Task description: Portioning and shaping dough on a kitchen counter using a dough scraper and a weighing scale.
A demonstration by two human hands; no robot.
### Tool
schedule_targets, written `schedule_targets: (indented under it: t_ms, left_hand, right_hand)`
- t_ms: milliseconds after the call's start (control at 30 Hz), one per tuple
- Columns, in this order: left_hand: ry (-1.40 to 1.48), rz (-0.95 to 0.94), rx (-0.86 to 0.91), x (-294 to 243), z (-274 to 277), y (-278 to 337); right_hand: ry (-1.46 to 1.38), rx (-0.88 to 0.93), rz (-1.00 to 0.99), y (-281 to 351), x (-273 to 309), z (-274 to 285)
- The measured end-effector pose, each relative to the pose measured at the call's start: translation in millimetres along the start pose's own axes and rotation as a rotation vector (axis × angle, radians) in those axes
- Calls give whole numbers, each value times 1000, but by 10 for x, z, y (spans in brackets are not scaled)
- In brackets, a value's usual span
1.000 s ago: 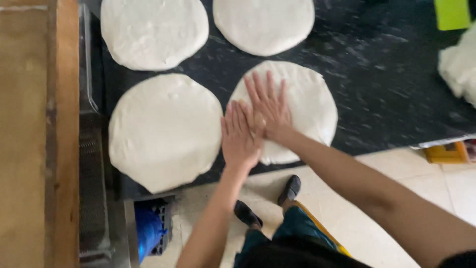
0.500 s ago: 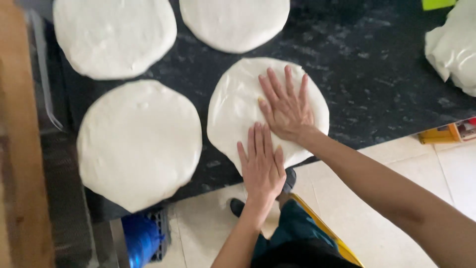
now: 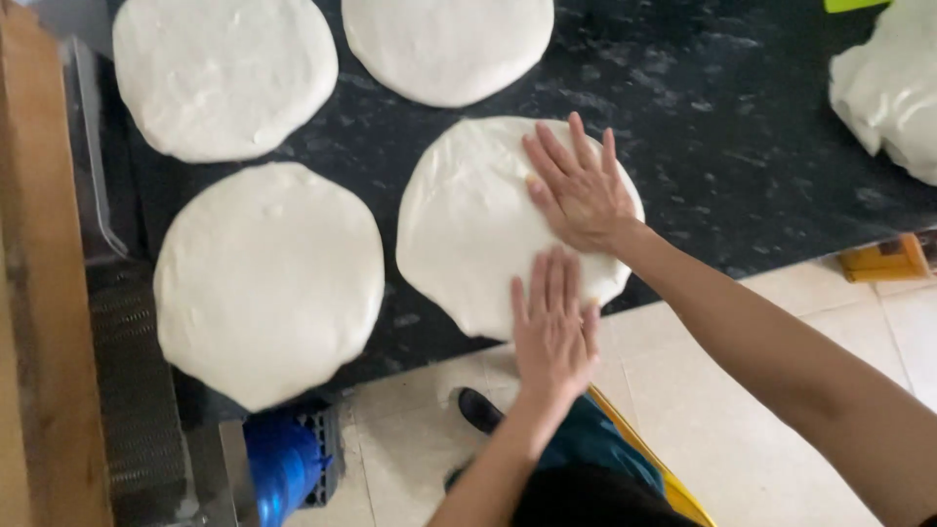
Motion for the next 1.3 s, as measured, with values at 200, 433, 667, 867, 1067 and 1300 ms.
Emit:
schedule_targets:
  t_ms: [200, 433, 667, 867, 1067, 1300]
  left_hand:
    - [162, -10, 161, -26, 121, -33]
    - [20, -117, 127, -226, -8, -3]
    - [88, -139, 5, -159, 81, 148]
    - [10, 118, -152, 580, 291, 43]
    - [51, 36, -338, 585, 266, 323]
    - [257, 110, -353, 864, 455, -79]
  right_hand:
    - [-103, 36, 9, -375, -417, -258]
    - [-57, -46, -216, 471, -232, -47]
    - [-3, -138, -186, 292, -627, -337]
    - [-72, 0, -266, 947, 222, -316]
    - [62, -206, -228, 1033, 139, -164]
    - [-202, 86, -215, 365, 427, -42]
Point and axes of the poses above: each hand's wrist, its own y-axis away from the middle knuckle, its own z-axis out of the back of the hand, x = y × z, the point moved 9 cm from there along -y, towards the middle knuckle, and after that the axes turned 2 degrees about z, right-handed, at the moved point
